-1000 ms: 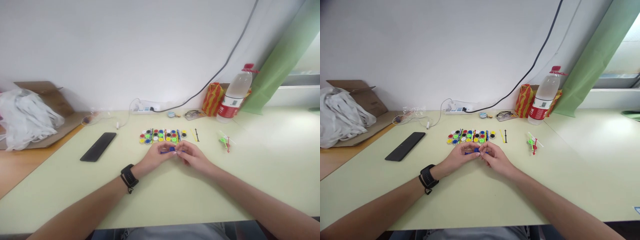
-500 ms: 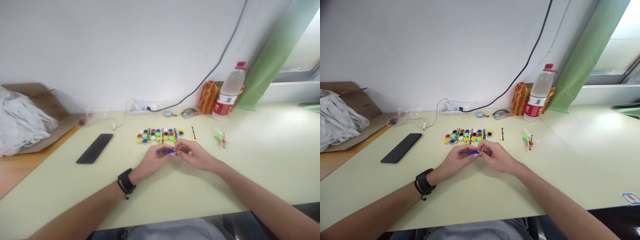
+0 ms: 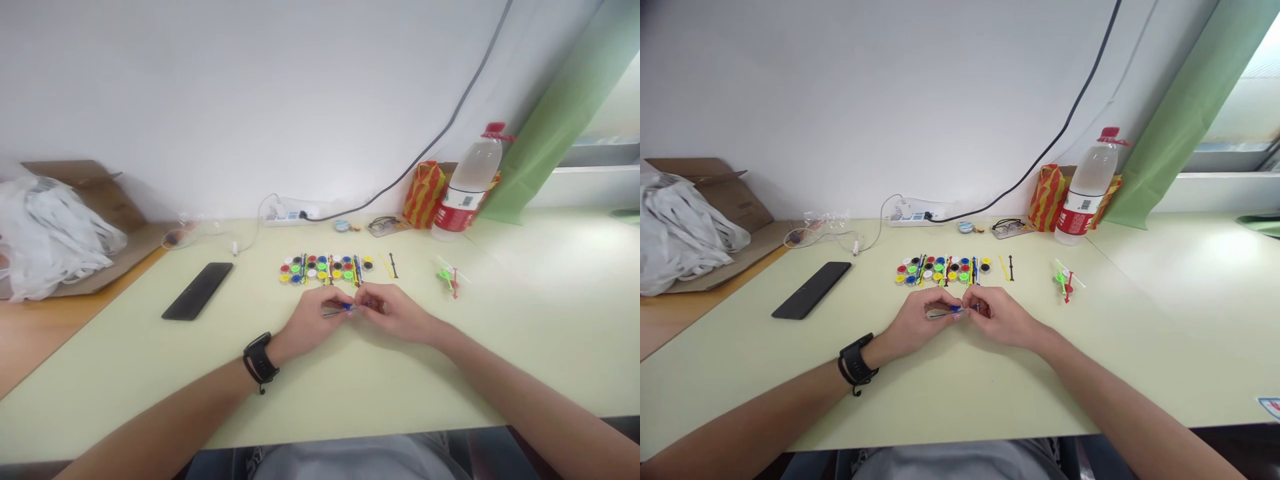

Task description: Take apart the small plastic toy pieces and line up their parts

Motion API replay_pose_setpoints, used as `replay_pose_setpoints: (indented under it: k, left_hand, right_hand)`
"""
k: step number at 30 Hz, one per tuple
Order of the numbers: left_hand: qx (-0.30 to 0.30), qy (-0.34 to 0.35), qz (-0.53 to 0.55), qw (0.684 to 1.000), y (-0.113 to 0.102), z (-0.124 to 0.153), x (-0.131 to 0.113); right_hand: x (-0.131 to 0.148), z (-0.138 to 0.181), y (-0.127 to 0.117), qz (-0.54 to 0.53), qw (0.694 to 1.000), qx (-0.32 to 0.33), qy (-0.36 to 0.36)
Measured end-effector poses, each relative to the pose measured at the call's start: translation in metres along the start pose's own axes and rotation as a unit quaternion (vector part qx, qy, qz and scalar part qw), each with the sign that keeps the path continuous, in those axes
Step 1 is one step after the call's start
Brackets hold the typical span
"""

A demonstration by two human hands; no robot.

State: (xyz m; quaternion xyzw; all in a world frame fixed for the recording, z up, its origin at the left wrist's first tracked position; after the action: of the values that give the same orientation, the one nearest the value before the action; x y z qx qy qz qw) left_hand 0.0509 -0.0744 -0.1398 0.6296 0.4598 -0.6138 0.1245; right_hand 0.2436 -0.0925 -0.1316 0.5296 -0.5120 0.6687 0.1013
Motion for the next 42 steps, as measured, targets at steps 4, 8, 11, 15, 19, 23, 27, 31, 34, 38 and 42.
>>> replay_pose_setpoints:
  k: [4,8,11,15,19,23,27,31,34,38,42]
  left_hand:
    - [0.007,0.006,-0.047,0.999,-0.004,0.001,-0.004]
    - [0.022,0.025,-0.089,0.995,-0.010,0.001,-0.011]
    - [0.039,0.037,-0.083,0.995,-0.010,0.002,-0.011]
    - [0.027,0.031,-0.034,0.999,-0.007,0.002,-0.008]
    - [0.040,0.041,0.050,0.997,-0.007,-0.001,-0.007]
    - [0.024,0.012,0.109,0.994,-0.011,-0.005,0.001]
    - [-0.018,-0.028,0.145,0.989,-0.013,-0.006,0.010]
    - [-0.031,-0.045,0.153,0.987,-0.014,-0.006,0.011]
    - [-0.038,-0.053,0.163,0.984,-0.016,-0.005,0.011]
    - [-0.052,-0.056,0.170,0.982,-0.020,-0.005,0.013]
    - [-0.076,-0.063,0.179,0.979,-0.021,-0.005,0.016]
  right_hand:
    - [0.001,-0.001,0.000,-0.026,1.000,0.006,-0.001]
    - [0.005,0.000,0.000,-0.065,0.998,0.018,0.000]
    - [0.005,-0.001,-0.001,-0.094,0.995,0.017,-0.003]
    - [0.000,-0.004,-0.002,-0.127,0.992,0.001,0.003]
    - [-0.004,-0.008,-0.003,-0.173,0.985,-0.015,0.004]
    - [-0.005,-0.008,-0.006,-0.159,0.985,-0.058,0.019]
    - [-0.008,-0.006,-0.012,-0.097,0.988,-0.119,0.023]
    - [-0.008,-0.005,-0.009,-0.092,0.991,-0.093,0.002]
    - [-0.003,-0.002,-0.002,-0.113,0.989,-0.095,-0.002]
    - [0.003,0.002,0.004,-0.147,0.984,-0.097,0.011]
    - [0.001,0.001,0.003,-0.181,0.982,-0.040,0.030]
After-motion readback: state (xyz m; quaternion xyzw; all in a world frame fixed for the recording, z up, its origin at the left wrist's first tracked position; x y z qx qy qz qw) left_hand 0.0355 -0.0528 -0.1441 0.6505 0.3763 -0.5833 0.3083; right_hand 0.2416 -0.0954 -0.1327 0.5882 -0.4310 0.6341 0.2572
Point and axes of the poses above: each hand's wrist, its own z-axis away from the middle knuckle, its own y-axis out of the palm, x = y × z, the point moved 3 cm from there along -z, towards the middle knuckle, and after that the axes turned 10 degrees about x, right-handed, at the moved point
